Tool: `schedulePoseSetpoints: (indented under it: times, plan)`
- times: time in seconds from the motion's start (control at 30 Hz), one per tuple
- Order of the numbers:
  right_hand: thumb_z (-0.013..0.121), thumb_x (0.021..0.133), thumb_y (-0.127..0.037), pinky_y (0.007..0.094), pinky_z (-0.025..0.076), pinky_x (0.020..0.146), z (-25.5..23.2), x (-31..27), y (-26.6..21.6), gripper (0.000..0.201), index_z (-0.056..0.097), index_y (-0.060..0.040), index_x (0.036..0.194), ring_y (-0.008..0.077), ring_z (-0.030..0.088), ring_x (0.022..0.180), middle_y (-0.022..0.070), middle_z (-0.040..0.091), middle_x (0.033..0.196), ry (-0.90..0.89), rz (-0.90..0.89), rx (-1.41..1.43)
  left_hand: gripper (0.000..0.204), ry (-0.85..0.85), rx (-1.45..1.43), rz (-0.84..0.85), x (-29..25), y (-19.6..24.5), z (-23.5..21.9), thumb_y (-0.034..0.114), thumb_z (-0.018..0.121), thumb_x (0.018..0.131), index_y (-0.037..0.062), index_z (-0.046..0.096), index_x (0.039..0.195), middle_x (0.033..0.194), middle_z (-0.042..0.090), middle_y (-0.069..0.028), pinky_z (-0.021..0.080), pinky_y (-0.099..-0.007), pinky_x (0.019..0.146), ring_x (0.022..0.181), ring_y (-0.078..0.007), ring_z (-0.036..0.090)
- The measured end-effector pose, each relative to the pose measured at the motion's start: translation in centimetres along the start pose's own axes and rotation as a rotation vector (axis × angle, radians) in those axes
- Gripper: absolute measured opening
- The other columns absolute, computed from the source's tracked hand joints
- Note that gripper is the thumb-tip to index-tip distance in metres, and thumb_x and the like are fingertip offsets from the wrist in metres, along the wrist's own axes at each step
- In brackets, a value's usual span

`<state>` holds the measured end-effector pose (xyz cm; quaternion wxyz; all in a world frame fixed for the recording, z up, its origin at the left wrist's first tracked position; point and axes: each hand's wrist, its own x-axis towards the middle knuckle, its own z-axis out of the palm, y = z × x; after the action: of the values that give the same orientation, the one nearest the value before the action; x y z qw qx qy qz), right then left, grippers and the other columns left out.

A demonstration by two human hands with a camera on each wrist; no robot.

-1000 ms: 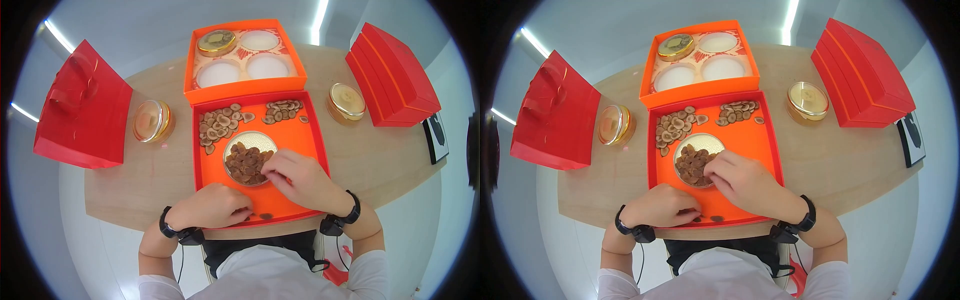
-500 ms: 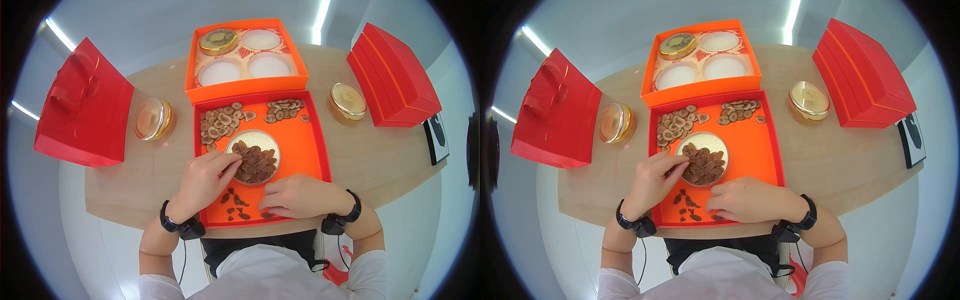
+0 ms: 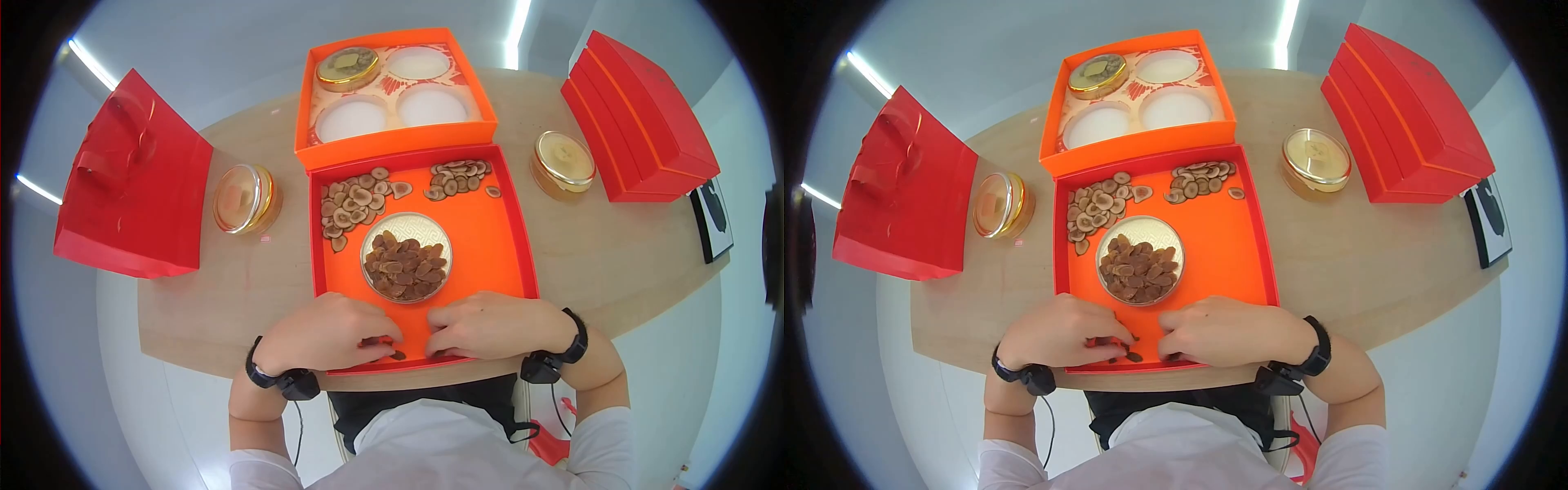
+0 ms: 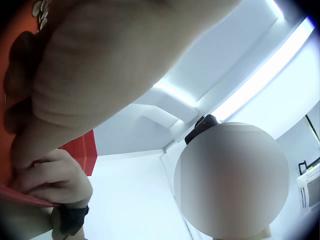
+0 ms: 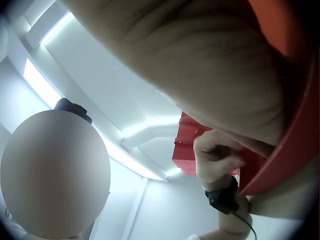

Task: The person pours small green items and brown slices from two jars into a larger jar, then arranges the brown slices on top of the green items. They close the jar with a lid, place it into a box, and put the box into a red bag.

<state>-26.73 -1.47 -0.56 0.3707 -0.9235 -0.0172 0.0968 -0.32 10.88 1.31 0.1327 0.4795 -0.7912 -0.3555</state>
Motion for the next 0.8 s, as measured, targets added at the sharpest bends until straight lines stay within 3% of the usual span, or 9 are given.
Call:
schedulePoseSetpoints:
  times: [0.13, 0.23, 0.43, 0.53, 0.77, 0.8]
  plan:
    - [0.065, 0.103, -0.018, 0.0457, 0.060, 0.081, 0.1, 0.2, 0.0, 0.017, 0.077, -0.0093, 0.112, 0.0333, 0.074, 0.095, 0.0116, 0.070, 0.098, 0.016, -0.016, -0.017, 0.018, -0.157, 0.097, -0.029, 0.3, -0.6, 1.0, 0.019, 0.078, 0.094, 0.0144, 0.083, 0.112, 0.094, 0.081, -0.0042, 0.062, -0.0370, 0.071, 0.079, -0.0259, 0.076]
    - [0.067, 0.103, -0.018, 0.0438, 0.060, 0.080, 0.3, 0.3, 0.0, 0.016, 0.077, -0.0080, 0.111, 0.0323, 0.074, 0.093, 0.0104, 0.071, 0.097, 0.208, -0.052, 0.010, 0.017, -0.190, 0.102, -0.030, 0.5, -0.8, 1.6, 0.018, 0.076, 0.096, 0.0147, 0.082, 0.111, 0.096, 0.081, -0.0042, 0.062, -0.0385, 0.072, 0.082, -0.0269, 0.077]
    - [0.074, 0.097, -0.006, 0.0418, 0.060, 0.078, -0.3, 1.1, 0.0, 0.018, 0.075, -0.0049, 0.115, 0.0314, 0.073, 0.090, 0.0114, 0.070, 0.098, 0.772, -0.016, 0.001, 0.012, -0.176, 0.086, -0.010, 0.7, -1.0, 2.2, 0.018, 0.076, 0.095, 0.0132, 0.081, 0.105, 0.095, 0.080, -0.0044, 0.061, -0.0397, 0.072, 0.083, -0.0272, 0.076]
    - [0.074, 0.096, -0.003, 0.0415, 0.060, 0.076, -0.3, 1.5, -0.3, 0.020, 0.076, -0.0047, 0.116, 0.0323, 0.073, 0.089, 0.0120, 0.070, 0.099, 0.883, 0.138, -0.055, 0.011, -0.181, 0.063, -0.017, 0.6, -1.2, 2.3, 0.018, 0.076, 0.095, 0.0123, 0.080, 0.103, 0.093, 0.080, -0.0045, 0.061, -0.0396, 0.072, 0.082, -0.0275, 0.076]
    - [0.074, 0.095, -0.002, 0.0407, 0.060, 0.073, -0.3, 1.3, -0.2, 0.016, 0.077, -0.0044, 0.111, 0.0317, 0.073, 0.087, 0.0116, 0.071, 0.100, 0.879, 0.126, -0.029, 0.009, -0.131, 0.026, -0.055, 0.7, -0.7, 1.7, 0.016, 0.077, 0.093, 0.0092, 0.079, 0.098, 0.087, 0.078, -0.0064, 0.059, -0.0388, 0.066, 0.075, -0.0265, 0.074]
    - [0.074, 0.095, -0.002, 0.0405, 0.060, 0.073, -0.2, 1.3, -0.1, 0.016, 0.077, -0.0044, 0.110, 0.0313, 0.073, 0.087, 0.0112, 0.071, 0.100, 0.868, 0.106, -0.023, 0.008, -0.018, -0.027, -0.033, 0.6, -0.5, 1.5, 0.014, 0.078, 0.092, 0.0088, 0.079, 0.098, 0.086, 0.077, -0.0066, 0.057, -0.0378, 0.064, 0.072, -0.0249, 0.073]
